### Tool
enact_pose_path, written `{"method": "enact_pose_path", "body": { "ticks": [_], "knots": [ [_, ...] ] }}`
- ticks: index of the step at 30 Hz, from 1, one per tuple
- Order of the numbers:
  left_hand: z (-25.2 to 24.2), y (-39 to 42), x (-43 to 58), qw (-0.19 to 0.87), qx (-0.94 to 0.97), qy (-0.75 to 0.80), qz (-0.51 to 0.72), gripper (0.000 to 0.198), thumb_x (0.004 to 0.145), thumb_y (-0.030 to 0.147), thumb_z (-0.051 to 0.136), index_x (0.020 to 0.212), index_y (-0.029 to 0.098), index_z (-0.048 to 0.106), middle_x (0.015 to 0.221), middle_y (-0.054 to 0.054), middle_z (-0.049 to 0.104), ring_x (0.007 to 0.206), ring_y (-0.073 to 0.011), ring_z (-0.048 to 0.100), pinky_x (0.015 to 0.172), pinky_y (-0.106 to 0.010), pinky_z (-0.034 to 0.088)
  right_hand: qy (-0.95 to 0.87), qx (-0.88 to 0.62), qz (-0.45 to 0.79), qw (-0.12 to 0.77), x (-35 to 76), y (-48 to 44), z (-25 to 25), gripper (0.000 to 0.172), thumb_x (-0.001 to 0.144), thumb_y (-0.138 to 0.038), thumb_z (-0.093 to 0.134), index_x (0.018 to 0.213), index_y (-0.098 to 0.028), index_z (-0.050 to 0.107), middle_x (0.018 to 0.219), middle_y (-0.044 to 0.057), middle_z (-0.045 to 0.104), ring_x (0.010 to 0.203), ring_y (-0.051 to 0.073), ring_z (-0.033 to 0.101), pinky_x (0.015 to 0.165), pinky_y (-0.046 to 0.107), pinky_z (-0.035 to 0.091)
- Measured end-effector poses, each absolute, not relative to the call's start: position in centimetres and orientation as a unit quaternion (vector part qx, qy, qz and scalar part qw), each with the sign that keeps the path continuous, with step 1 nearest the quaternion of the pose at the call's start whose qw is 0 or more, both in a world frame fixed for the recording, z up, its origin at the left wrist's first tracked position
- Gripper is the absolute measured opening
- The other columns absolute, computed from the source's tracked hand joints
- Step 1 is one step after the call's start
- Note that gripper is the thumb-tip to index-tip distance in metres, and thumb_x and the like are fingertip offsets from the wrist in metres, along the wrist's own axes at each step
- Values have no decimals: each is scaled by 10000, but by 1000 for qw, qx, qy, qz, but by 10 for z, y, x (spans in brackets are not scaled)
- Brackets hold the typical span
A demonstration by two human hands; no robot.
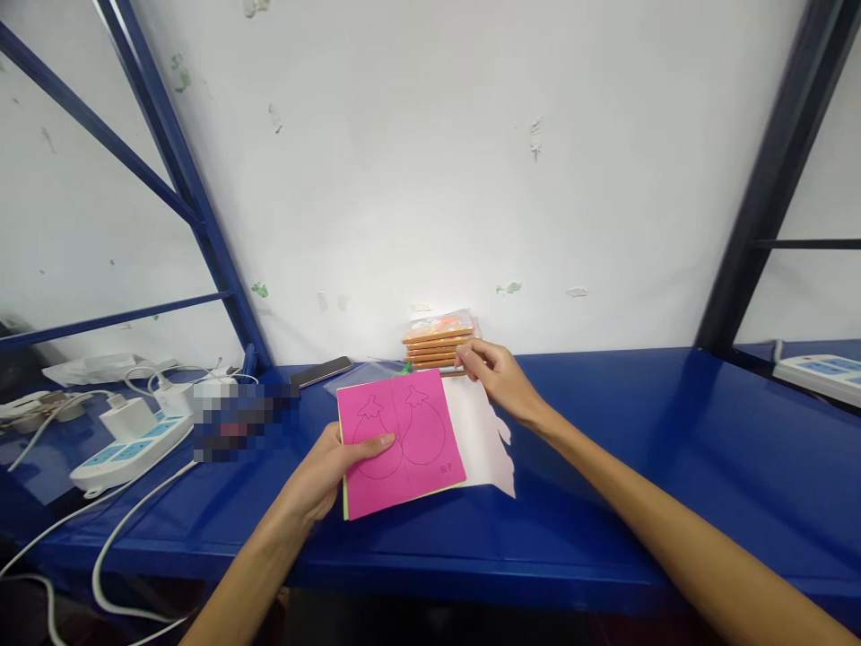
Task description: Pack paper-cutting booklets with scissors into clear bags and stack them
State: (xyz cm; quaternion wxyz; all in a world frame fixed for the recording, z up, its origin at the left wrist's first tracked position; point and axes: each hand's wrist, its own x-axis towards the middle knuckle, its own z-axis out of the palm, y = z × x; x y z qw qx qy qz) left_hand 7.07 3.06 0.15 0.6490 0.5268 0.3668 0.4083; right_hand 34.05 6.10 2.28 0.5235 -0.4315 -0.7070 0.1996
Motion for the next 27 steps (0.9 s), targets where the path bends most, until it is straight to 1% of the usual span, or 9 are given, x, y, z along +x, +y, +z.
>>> {"method": "enact_pose_path", "body": {
  "ticks": [5,7,9,11,14,19,22,24,27],
  "knots": [
    [1,29,73,638,530,356,430,448,705,315,889,1075,96,760,1030,-163,796,921,-318,763,820,-389,615,-699,-352,327,530,327,51,23,319,1001,-492,492,1129,-244,646,841,-13,580,446,79,453,417,254,385],
    [4,29,71,620,534,357,450,471,705,337,889,1088,101,753,1038,-160,794,928,-326,760,827,-411,614,-664,-354,294,589,329,52,23,297,987,-473,539,1188,-268,618,897,-14,612,448,68,428,414,243,371],
    [8,30,67,590,545,358,476,499,700,350,892,1112,111,743,1073,-152,790,948,-332,754,845,-430,609,-646,-378,261,609,332,54,24,319,964,-494,583,1193,-275,613,958,5,650,564,101,535,454,238,407],
    [12,32,62,553,562,361,498,499,705,365,886,1116,122,739,1103,-140,785,980,-331,745,861,-429,604,-666,-386,314,556,334,56,21,407,914,-515,655,1242,-279,603,1089,41,686,861,183,670,608,267,524],
    [11,36,59,496,610,366,497,446,733,394,859,1070,125,746,1103,-127,784,1013,-325,731,879,-404,590,-695,-330,473,429,327,58,10,599,801,-441,804,1325,-263,573,1223,68,709,1165,251,653,949,398,550],
    [2,42,63,433,684,376,451,423,785,403,804,1104,142,707,1148,-124,761,1090,-317,698,950,-391,548,-671,-323,552,377,307,58,-15,489,736,-399,860,1142,-190,687,1155,83,765,1068,267,722,999,467,544],
    [1,41,67,380,655,398,517,650,724,348,854,1290,205,567,1252,-103,706,1152,-289,671,1005,-366,514,-649,-358,534,407,305,58,-17,463,727,-418,861,1101,-186,718,1126,85,779,1032,272,739,982,466,560],
    [3,38,70,397,614,405,549,817,719,348,857,1403,255,420,1271,-96,685,1114,-272,689,972,-363,533,-643,-362,529,419,306,58,-14,472,716,-410,869,1107,-189,724,1117,83,783,1027,273,743,987,469,560],
    [4,31,78,456,578,392,552,735,783,409,799,1385,251,409,1263,-102,685,1086,-276,700,928,-369,558,-644,-350,532,424,304,55,-12,465,719,-391,872,1113,-194,723,1124,78,781,1040,270,739,1003,473,549]
  ]
}}
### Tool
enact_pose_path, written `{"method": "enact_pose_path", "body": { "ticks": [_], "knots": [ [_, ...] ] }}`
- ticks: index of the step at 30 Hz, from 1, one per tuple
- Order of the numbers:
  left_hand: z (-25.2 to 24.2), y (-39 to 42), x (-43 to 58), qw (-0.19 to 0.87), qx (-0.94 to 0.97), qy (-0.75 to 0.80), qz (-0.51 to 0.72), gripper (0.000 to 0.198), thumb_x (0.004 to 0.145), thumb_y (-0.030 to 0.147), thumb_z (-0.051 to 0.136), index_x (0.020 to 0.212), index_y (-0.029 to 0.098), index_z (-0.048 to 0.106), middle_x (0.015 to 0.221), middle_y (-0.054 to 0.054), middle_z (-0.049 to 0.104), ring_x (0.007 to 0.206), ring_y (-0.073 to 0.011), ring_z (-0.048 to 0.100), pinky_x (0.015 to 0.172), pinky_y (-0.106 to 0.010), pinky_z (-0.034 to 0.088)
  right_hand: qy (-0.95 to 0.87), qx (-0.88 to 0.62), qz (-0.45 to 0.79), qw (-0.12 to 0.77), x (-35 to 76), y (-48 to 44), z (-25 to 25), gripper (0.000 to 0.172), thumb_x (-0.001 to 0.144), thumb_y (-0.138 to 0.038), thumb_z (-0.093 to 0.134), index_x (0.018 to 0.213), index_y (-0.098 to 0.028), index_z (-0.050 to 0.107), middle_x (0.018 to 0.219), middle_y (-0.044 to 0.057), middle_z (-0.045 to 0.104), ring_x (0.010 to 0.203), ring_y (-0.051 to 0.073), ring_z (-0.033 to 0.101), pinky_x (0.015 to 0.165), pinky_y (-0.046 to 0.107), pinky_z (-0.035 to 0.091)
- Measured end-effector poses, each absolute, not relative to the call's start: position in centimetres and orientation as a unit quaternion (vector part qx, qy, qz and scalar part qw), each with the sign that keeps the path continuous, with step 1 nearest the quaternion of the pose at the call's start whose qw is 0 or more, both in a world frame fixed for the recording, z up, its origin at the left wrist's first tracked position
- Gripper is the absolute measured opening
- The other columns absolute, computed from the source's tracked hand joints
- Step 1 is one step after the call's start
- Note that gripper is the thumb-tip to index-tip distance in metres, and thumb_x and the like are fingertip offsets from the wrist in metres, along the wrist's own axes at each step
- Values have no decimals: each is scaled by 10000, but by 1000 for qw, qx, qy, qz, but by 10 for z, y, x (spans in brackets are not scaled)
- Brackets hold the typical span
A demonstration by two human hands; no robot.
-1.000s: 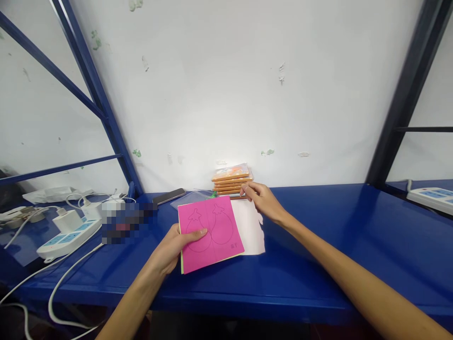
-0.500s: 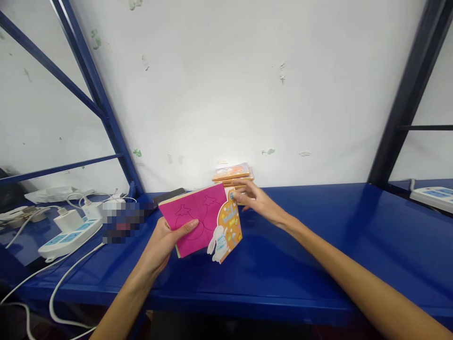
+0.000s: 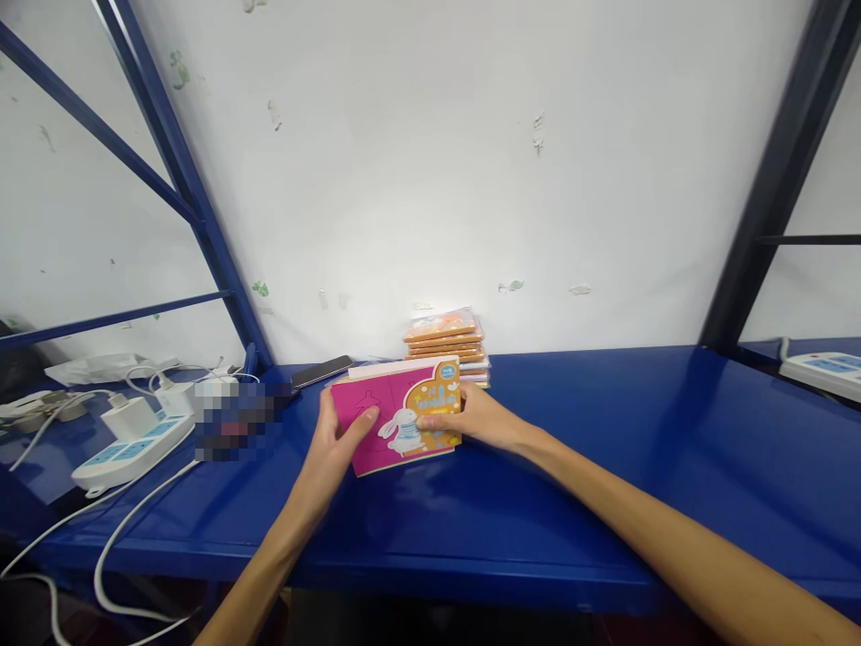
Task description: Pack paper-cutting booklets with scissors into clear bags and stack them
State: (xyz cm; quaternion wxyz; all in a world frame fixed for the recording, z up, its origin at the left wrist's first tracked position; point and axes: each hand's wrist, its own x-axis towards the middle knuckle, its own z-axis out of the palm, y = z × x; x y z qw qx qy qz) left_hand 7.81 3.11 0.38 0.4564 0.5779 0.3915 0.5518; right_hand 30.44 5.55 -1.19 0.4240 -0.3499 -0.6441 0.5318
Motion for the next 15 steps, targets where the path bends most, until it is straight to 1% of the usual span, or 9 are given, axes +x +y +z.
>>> {"method": "enact_pose_path", "body": {
  "ticks": [2,3,6,10,15],
  "knots": [
    [3,27,84,459,584,383,549,635,787,414,795,1312,219,495,1259,-106,692,1126,-288,681,961,-374,546,-646,-343,534,424,301,54,-14,464,721,-384,871,1118,-198,717,1132,73,778,1048,268,735,1011,473,542],
    [3,26,87,456,589,383,547,620,774,408,808,1288,207,526,1250,-109,698,1131,-292,679,971,-375,543,-648,-339,534,424,300,53,-15,465,724,-380,869,1123,-198,714,1136,72,776,1055,267,732,1015,471,539],
    [1,25,91,464,580,385,548,639,731,404,848,1265,183,574,1229,-120,717,1116,-301,691,953,-382,559,-652,-323,537,426,297,53,-18,469,727,-355,871,1139,-201,706,1143,65,773,1062,259,727,1020,458,535],
    [-1,29,88,504,572,377,527,659,670,388,897,1231,154,643,1186,-133,752,1089,-323,709,924,-405,580,-657,-311,537,428,298,55,-21,462,732,-342,870,1145,-212,709,1150,57,770,1067,256,724,1004,439,543],
    [-5,29,84,555,568,368,484,508,630,338,922,1059,122,756,1114,-139,783,1015,-339,733,913,-418,584,-651,-337,543,410,298,55,-24,498,727,-373,869,1165,-204,701,1171,70,763,1088,268,715,988,434,553]
  ]
}}
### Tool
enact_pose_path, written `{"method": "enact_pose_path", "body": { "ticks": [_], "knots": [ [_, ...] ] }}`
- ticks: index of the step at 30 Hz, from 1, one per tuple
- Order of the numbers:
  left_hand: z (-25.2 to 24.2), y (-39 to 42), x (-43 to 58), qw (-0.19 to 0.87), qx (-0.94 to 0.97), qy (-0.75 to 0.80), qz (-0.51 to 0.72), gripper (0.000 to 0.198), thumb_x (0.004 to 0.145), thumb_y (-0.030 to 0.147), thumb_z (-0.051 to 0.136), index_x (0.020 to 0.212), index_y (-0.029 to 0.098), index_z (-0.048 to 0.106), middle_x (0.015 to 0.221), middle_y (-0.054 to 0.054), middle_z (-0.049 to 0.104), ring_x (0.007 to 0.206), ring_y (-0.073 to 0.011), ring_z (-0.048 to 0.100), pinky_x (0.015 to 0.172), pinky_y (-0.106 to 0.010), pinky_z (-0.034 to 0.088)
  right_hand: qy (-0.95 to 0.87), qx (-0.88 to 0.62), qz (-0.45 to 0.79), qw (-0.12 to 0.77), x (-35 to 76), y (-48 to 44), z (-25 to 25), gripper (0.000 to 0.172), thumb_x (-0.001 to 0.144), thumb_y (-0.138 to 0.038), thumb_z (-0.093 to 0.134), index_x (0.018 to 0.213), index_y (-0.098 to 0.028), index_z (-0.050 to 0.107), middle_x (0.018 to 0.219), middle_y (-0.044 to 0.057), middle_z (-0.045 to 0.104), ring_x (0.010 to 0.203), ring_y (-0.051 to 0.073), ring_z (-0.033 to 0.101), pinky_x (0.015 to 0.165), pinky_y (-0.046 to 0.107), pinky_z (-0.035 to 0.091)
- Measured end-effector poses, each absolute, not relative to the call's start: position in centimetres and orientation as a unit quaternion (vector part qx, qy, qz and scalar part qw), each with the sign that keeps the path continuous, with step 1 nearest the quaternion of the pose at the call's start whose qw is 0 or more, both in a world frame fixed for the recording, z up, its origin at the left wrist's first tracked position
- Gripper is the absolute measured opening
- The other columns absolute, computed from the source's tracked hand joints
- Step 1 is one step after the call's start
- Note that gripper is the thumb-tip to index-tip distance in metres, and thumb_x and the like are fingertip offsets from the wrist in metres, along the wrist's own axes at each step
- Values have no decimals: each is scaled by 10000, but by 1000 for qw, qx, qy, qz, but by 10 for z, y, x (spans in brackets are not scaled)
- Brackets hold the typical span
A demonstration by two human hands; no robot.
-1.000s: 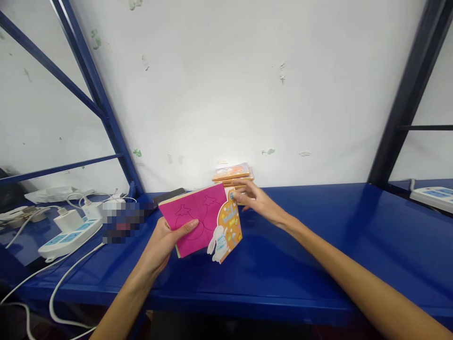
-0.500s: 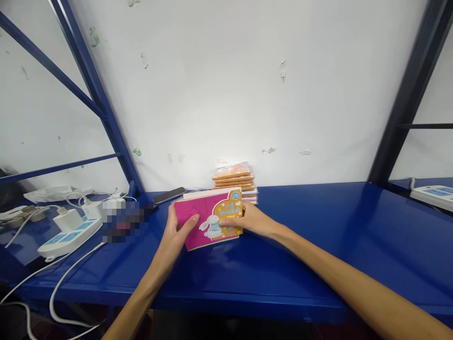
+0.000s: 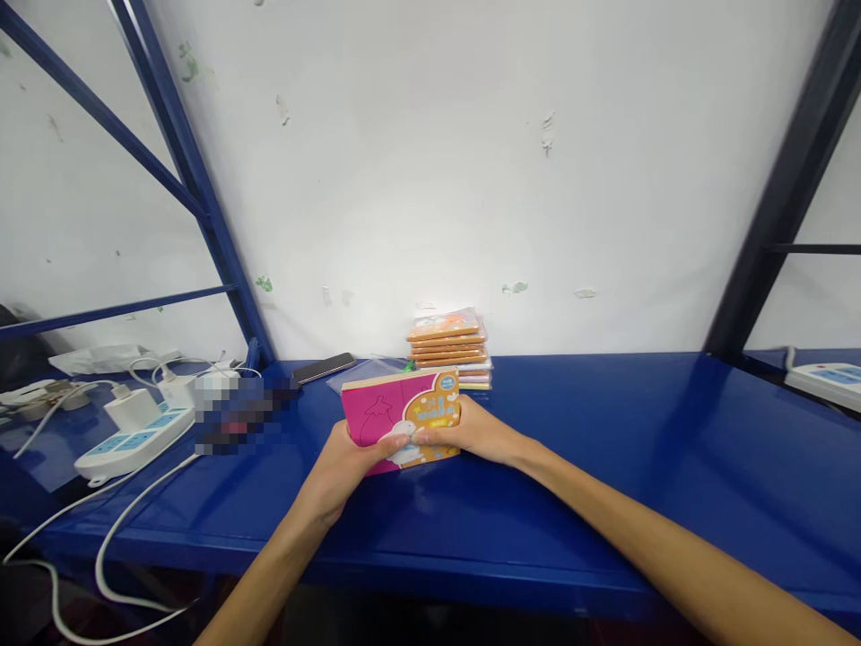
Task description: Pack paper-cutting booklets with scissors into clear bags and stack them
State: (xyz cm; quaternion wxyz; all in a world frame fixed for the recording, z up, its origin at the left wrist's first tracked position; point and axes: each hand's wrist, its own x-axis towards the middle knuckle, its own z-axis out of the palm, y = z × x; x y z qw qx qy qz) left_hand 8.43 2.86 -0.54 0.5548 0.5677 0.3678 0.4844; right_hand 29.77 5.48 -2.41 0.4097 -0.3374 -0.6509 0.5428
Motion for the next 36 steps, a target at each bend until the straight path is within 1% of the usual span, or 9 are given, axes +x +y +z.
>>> {"method": "enact_pose_path", "body": {
  "ticks": [4,8,13,16,19,23,31,33,36],
  "knots": [
    [-3,29,79,561,558,361,493,486,665,328,901,1072,99,766,1080,-134,792,987,-351,738,917,-437,587,-676,-322,549,372,301,52,-18,556,720,-357,875,1213,-221,655,1221,64,734,1140,266,685,1025,446,526],
    [20,36,53,515,514,389,565,543,576,297,951,1037,81,761,1045,-150,796,917,-335,762,881,-444,616,-747,-333,493,296,304,51,-10,634,745,-371,856,1306,-231,598,1229,71,696,1131,239,657,1019,405,507],
    [62,38,3,426,428,378,702,512,615,144,923,1094,134,742,1087,-107,792,972,-264,763,857,-333,642,-813,-405,308,284,289,60,-12,446,999,-498,518,1354,-234,567,1056,59,704,905,182,674,795,302,537],
    [72,37,-19,396,424,371,725,505,677,101,880,1151,183,729,1149,-79,776,1002,-240,755,834,-289,650,-846,-441,166,250,268,80,-15,504,1040,-491,409,1477,-248,471,998,54,732,863,206,691,793,325,523],
    [73,38,-28,394,421,374,727,511,702,110,868,1180,212,719,1204,-69,758,1026,-238,747,805,-263,655,-844,-470,104,238,243,106,-19,587,1032,-488,410,1542,-196,422,995,111,752,929,292,703,836,399,508],
    [71,39,-26,406,426,376,716,547,683,119,884,1194,208,712,1245,-85,741,996,-243,756,781,-271,663,-851,-475,49,218,219,122,-20,539,1036,-500,381,1428,-200,599,1196,171,716,1079,342,670,904,435,486],
    [67,34,-27,416,494,437,626,536,609,241,945,1090,139,733,1102,-131,787,890,-281,778,740,-317,661,-924,-340,62,163,243,55,-7,483,1027,-573,404,1377,-352,653,1047,71,674,887,231,665,793,332,474],
    [67,31,-27,414,533,475,565,500,599,289,949,1021,118,741,1003,-146,802,803,-292,782,666,-314,654,-924,-308,132,185,255,44,-5,468,1026,-575,422,1268,-318,730,975,52,674,865,208,652,772,303,461],
    [66,30,-22,396,581,488,516,445,595,294,945,953,126,741,882,-128,808,674,-269,768,561,-285,623,-890,-339,199,231,265,43,-8,493,1021,-572,446,931,-234,793,842,32,655,766,175,618,697,280,431]
  ]
}}
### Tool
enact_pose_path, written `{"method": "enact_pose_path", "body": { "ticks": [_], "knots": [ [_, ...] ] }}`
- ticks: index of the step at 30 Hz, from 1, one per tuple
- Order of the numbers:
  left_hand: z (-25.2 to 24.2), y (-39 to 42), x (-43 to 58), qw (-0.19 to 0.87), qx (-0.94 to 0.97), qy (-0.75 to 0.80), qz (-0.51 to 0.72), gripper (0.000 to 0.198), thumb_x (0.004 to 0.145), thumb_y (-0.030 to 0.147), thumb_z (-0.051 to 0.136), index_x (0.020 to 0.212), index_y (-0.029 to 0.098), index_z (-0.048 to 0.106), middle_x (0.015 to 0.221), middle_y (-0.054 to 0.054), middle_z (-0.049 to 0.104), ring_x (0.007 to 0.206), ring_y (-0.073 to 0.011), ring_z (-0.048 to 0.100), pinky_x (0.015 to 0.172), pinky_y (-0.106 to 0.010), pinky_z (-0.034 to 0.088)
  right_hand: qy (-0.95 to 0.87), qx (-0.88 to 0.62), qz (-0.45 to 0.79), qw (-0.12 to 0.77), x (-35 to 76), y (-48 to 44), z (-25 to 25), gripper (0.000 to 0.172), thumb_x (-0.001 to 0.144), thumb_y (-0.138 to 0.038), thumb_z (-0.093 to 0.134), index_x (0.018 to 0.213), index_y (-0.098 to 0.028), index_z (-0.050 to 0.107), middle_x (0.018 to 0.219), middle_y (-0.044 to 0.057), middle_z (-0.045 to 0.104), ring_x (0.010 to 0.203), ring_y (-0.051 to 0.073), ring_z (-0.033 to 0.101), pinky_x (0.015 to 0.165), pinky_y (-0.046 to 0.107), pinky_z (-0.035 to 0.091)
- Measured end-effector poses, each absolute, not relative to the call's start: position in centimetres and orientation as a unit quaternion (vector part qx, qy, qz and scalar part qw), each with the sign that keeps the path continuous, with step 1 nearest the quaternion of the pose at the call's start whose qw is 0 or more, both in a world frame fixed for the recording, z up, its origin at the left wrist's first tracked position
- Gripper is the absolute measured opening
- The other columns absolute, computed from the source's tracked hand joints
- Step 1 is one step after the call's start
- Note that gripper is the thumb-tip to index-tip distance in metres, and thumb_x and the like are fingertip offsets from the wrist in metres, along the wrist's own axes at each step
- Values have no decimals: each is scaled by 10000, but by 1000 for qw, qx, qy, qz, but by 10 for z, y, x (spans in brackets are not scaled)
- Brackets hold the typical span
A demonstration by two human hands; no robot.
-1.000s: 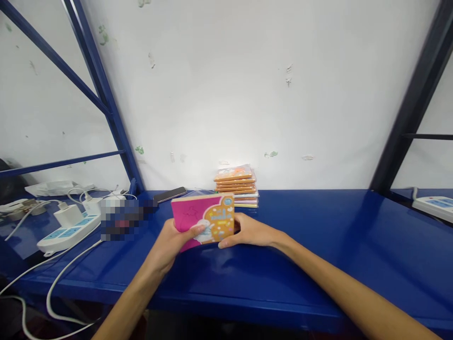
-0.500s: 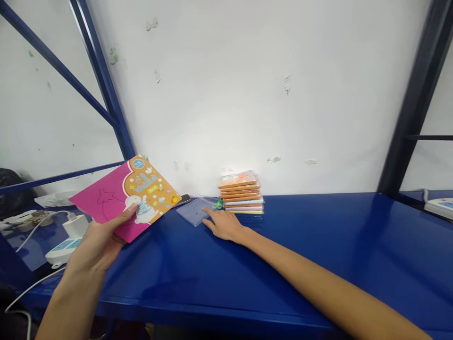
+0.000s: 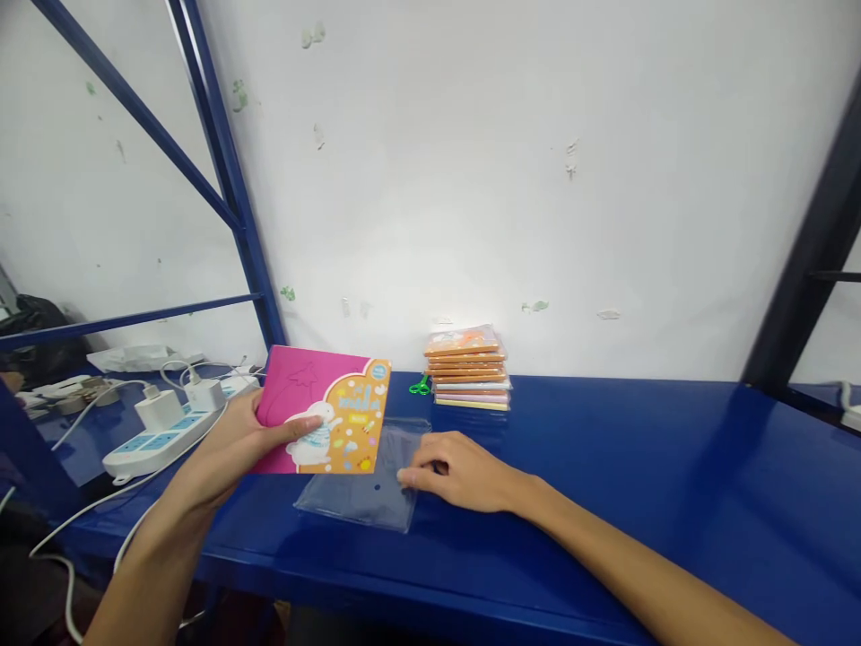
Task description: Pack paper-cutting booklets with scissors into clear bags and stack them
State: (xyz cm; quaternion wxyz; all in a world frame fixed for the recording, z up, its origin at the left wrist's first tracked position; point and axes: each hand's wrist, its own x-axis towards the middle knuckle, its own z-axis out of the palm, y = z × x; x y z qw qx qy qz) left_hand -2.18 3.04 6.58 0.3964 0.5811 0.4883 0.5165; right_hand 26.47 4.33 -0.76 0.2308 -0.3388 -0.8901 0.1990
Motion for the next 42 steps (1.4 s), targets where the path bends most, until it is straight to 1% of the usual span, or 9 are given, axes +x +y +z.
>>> {"method": "enact_pose_path", "body": {
  "ticks": [4,6,8,11,14,24,35,39,42],
  "knots": [
    [63,33,-15,397,613,478,489,413,630,291,924,971,155,735,861,-104,809,637,-255,758,543,-292,614,-844,-449,145,257,260,54,-20,438,921,-599,613,726,-210,663,783,18,608,719,181,563,664,302,402],
    [62,34,-13,402,612,478,485,422,636,301,920,984,163,726,869,-103,809,661,-267,764,564,-312,622,-832,-469,134,265,256,58,-24,394,854,-612,691,872,-219,686,928,47,642,846,222,593,764,339,448],
    [63,33,-13,405,606,483,485,433,637,309,918,993,168,714,887,-104,809,695,-277,770,590,-325,629,-839,-453,149,261,256,59,-24,535,772,-658,748,1100,-239,698,1159,91,647,1079,290,581,952,417,444],
    [65,31,-14,411,604,499,466,444,647,316,909,1008,173,693,921,-95,810,731,-273,773,623,-327,633,-869,-399,207,208,265,61,-16,850,672,-692,802,1401,-305,596,1483,98,523,1383,361,404,1160,509,295],
    [66,32,-16,425,613,513,425,452,660,338,896,1018,168,678,909,-84,808,730,-260,769,630,-316,627,-871,-381,267,157,277,63,-7,934,657,-640,832,1484,-327,530,1598,65,429,1489,368,289,1222,526,206],
    [57,47,-24,378,660,546,351,399,721,367,834,1018,159,667,943,-88,803,740,-262,764,603,-305,607,-872,-347,331,99,294,62,10,796,608,-498,904,1351,-386,640,1621,-1,400,1537,358,215,1235,529,193],
    [58,50,-34,374,651,557,354,525,666,442,848,1054,152,645,984,-115,794,753,-276,761,628,-331,610,-870,-335,339,125,295,60,12,596,610,-466,923,1153,-345,709,1532,12,501,1444,331,399,1171,457,321],
    [57,50,-32,379,651,560,346,501,680,423,840,1054,150,649,983,-114,796,768,-274,764,617,-308,604,-872,-336,308,179,290,62,4,382,690,-503,870,996,-307,750,1393,25,618,1333,312,507,1123,457,356],
    [56,50,-29,412,657,533,338,505,707,391,834,1112,163,637,1021,-107,797,806,-275,772,646,-308,614,-871,-332,288,219,286,64,-4,381,744,-527,828,1031,-290,744,1273,41,667,1207,282,575,1067,439,395]
  ]
}}
